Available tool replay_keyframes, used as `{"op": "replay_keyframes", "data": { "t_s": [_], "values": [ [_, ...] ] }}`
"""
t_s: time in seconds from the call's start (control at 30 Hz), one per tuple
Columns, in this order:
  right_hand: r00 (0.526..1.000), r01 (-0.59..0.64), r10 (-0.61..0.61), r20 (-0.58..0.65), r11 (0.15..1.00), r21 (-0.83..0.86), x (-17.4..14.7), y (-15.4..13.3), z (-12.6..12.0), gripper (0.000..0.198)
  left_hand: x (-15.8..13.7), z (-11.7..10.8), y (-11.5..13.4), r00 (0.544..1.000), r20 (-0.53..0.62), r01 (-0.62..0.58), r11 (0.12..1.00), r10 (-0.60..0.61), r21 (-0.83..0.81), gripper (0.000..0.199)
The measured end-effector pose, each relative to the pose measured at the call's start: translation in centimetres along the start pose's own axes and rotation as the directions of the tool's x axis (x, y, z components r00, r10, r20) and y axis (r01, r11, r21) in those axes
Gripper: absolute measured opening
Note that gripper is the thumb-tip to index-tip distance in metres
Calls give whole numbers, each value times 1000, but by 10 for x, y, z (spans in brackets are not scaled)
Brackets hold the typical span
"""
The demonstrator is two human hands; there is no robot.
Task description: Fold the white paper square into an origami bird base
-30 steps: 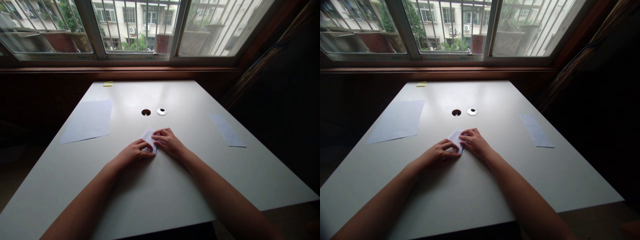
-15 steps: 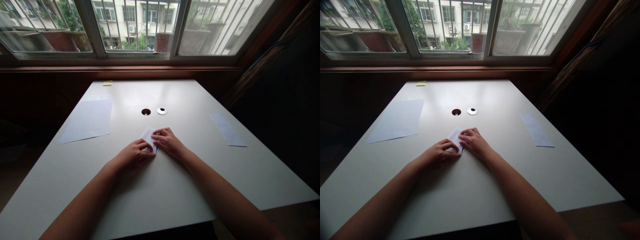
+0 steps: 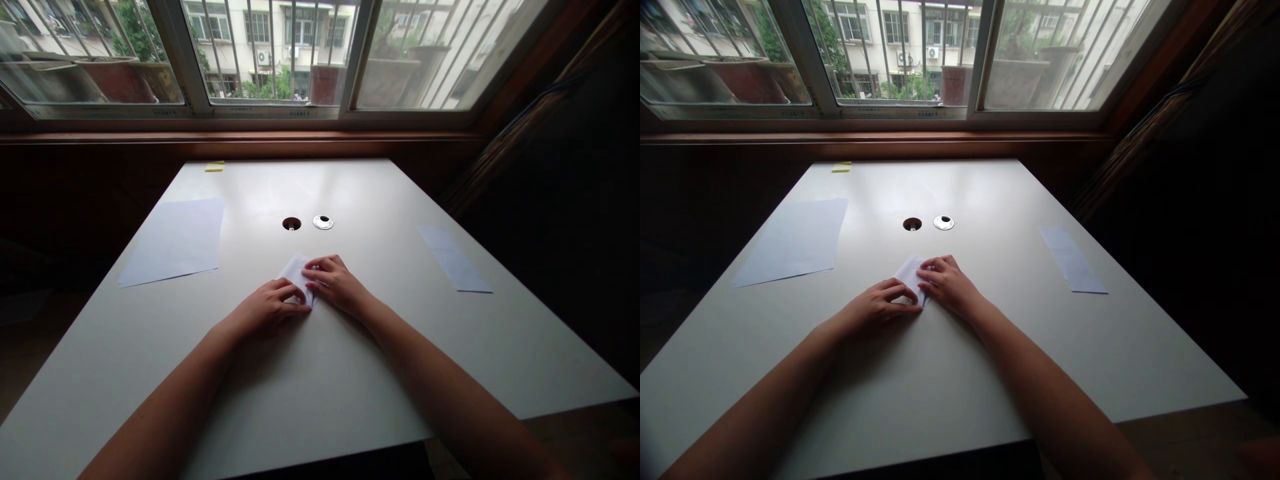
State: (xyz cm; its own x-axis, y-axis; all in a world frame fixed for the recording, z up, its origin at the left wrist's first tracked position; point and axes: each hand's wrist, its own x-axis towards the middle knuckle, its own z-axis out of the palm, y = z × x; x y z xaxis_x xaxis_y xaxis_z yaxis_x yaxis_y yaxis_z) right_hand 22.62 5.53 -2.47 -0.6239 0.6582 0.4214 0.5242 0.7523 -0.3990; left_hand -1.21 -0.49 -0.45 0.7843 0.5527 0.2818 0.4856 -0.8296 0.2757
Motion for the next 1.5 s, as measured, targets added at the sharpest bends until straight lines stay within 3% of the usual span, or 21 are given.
{"op": "replay_keyframes", "data": {
  "t_s": [0.4,0.83,1.07,1.5],
  "values": [
    [1000,-1,1,-3,1000,7,0,-1,0,30,2,9,-2,999,-44,-26,997,30,73,41],
    [1000,-29,29,2,999,36,2,1,2,34,1,9,-2,1000,-4,-16,995,17,98,39],
    [999,-35,35,4,997,67,3,-1,-2,21,1,11,-4,1000,-2,-10,996,10,84,40],
    [1000,19,-19,-18,1000,7,2,4,4,23,1,13,-8,993,-70,-98,995,97,-7,44]
  ]
}}
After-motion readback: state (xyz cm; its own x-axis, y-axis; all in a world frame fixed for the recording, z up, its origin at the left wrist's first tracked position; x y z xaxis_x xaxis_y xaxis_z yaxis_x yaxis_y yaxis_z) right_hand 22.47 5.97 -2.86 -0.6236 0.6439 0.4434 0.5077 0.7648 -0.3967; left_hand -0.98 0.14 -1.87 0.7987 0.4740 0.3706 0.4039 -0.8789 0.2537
